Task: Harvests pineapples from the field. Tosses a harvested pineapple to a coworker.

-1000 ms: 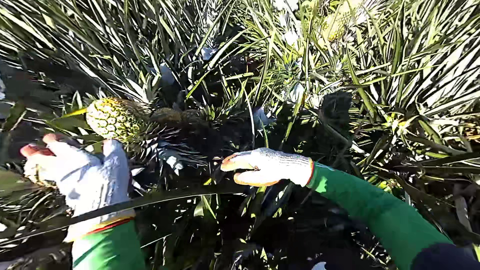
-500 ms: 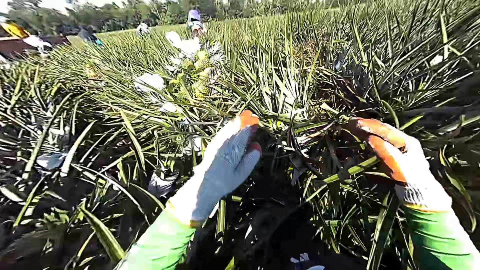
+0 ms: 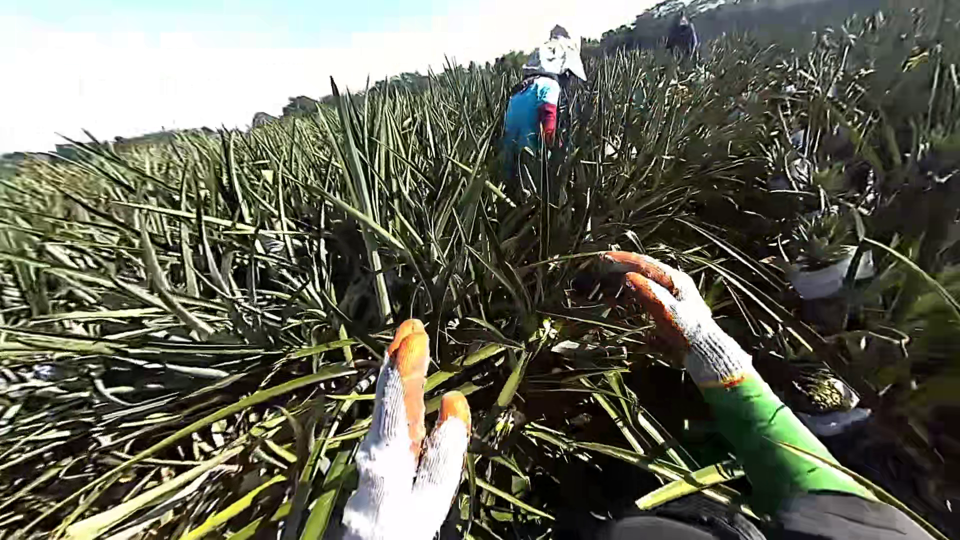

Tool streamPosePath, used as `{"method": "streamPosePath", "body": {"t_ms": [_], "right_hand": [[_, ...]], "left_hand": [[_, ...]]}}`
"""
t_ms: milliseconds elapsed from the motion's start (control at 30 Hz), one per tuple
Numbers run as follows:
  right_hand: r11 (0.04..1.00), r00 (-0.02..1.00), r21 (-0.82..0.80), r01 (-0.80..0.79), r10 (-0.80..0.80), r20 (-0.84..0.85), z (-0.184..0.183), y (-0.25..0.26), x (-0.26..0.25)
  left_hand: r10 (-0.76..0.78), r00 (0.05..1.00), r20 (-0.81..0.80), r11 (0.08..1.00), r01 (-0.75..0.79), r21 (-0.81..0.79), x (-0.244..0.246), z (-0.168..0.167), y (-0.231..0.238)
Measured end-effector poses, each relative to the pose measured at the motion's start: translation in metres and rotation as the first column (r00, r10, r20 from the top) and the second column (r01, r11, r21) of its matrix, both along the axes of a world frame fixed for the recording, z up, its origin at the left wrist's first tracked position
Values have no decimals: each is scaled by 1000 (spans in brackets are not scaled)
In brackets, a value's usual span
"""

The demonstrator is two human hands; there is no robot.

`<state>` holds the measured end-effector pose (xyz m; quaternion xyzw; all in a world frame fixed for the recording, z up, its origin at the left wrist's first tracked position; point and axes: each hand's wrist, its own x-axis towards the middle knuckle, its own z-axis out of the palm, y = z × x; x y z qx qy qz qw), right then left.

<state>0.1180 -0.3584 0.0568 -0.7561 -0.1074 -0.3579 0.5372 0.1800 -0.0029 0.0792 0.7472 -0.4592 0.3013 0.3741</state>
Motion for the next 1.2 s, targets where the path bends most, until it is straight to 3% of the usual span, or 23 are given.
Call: {"method": "streamPosePath", "body": {"t_ms": [200,400,700,967,1200], "right_hand": [[979,986,115,169,-168,-19,-28,-42,-50],[960,981,204,193,-188,-45,-43,-33,-48],[963,988,234,130,-106,-111,-51,-20,-41],[962,982,250,111,-68,-175,-61,-41,-43],[963,977,262,62,-5,-214,-85,-57,-34]], "left_hand": [[-276,934,-229,961,263,-86,22,-6,-70],[-356,878,-320,934,326,-145,30,-16,-72],[-242,850,-467,969,231,-83,20,-43,-68],[47,804,-593,994,20,106,29,-79,-79],[13,721,-693,993,71,92,17,-106,-82]]}}
